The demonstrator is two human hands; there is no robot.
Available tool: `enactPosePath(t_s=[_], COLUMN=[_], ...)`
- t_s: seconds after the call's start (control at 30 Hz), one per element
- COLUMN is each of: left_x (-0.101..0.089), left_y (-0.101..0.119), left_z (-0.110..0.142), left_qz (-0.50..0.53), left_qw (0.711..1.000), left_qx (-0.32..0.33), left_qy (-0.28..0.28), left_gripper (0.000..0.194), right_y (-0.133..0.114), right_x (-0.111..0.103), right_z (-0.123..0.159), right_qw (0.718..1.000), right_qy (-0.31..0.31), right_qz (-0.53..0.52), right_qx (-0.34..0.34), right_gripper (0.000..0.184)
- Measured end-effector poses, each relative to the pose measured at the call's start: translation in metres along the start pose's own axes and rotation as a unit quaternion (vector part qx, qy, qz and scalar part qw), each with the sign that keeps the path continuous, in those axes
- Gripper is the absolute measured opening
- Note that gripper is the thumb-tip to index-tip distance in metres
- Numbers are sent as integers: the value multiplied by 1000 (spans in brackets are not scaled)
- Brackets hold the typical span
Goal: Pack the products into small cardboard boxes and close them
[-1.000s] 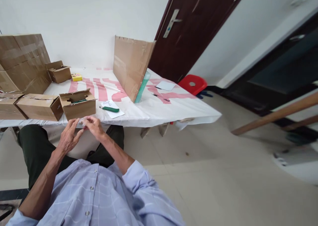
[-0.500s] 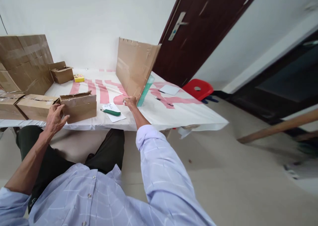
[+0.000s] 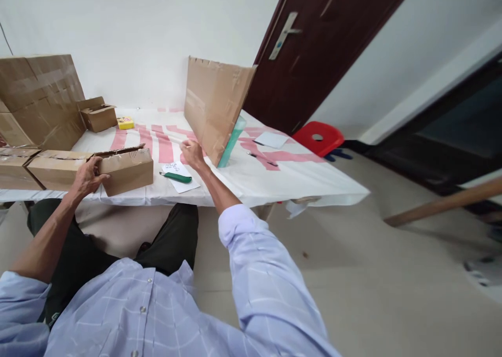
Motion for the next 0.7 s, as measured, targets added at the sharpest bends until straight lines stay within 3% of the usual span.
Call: enactPosePath(t_s=[0.13, 0.3, 0.43, 0.6, 0.7], left_x=[-11, -13, -10, -18, -29], left_y=[9, 29, 47, 57, 45], left_z=[7, 22, 40, 66, 79], left_qz=[76, 108, 92, 147, 182], left_qw=[997, 991, 987, 974, 970], left_qx=[14, 75, 128, 169, 155], left_qy=[20, 28, 27, 19, 49], left_gripper=[28, 11, 1, 11, 27], right_y=[-69, -136, -152, -154, -150], right_x=[39, 70, 84, 94, 92], right_z=[11, 43, 64, 84, 93], right_qw=[991, 946, 916, 903, 907], right_qy=[-60, -142, -184, -214, -204], right_qz=[-25, 34, 103, 132, 125], right_qx=[-115, -288, -342, -348, -347], right_gripper=[29, 35, 37, 26, 25])
Point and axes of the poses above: each hand's wrist, its own z-axis away from the middle knuckle, its own x-axis out of the palm, y = z × x, the point moved 9 cm from there along -z, towards the middle knuckle, and after that the axes turned 9 degrees about -y, right-handed, at the moved point
